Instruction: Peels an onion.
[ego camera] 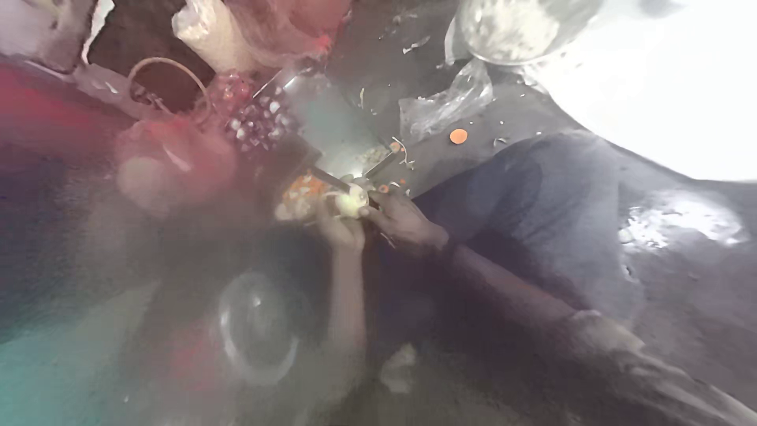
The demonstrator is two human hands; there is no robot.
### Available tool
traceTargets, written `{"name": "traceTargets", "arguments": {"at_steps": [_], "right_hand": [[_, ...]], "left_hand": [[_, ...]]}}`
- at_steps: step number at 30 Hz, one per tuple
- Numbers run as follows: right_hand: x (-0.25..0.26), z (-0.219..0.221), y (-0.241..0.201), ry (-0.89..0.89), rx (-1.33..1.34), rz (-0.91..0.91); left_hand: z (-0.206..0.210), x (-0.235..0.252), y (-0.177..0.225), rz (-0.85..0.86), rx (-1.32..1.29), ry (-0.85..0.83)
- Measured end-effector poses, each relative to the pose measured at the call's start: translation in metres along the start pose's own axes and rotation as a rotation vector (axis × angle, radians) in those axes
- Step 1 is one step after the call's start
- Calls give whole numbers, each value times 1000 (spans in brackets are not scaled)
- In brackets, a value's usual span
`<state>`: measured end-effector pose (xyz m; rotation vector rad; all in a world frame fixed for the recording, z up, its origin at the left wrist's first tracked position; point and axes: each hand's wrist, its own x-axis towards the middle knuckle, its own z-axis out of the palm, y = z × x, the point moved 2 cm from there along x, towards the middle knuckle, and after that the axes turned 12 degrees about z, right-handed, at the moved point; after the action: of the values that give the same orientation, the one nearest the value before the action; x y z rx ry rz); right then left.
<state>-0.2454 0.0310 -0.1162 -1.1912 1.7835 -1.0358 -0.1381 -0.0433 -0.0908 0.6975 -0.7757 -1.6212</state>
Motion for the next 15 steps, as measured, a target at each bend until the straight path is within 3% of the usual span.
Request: {"name": "traceTargets", "arguments": {"at_steps": [2, 6, 8, 11, 15], "right_hand": [[0, 8, 3, -24, 72, 18], [-18, 37, -18, -57, 463, 267], [-23, 40, -24, -82, 537, 337], [-20, 37, -16, -51, 533, 272], [-6, 10, -7, 13, 343, 208]], "left_hand": [[0, -3, -3, 83, 194, 19], [-15, -6, -3, 666, 583, -139], [-13, -7, -1, 837, 686, -105], [-3, -9, 1, 773, 684, -200], [3, -12, 2, 404, 490, -276]]}}
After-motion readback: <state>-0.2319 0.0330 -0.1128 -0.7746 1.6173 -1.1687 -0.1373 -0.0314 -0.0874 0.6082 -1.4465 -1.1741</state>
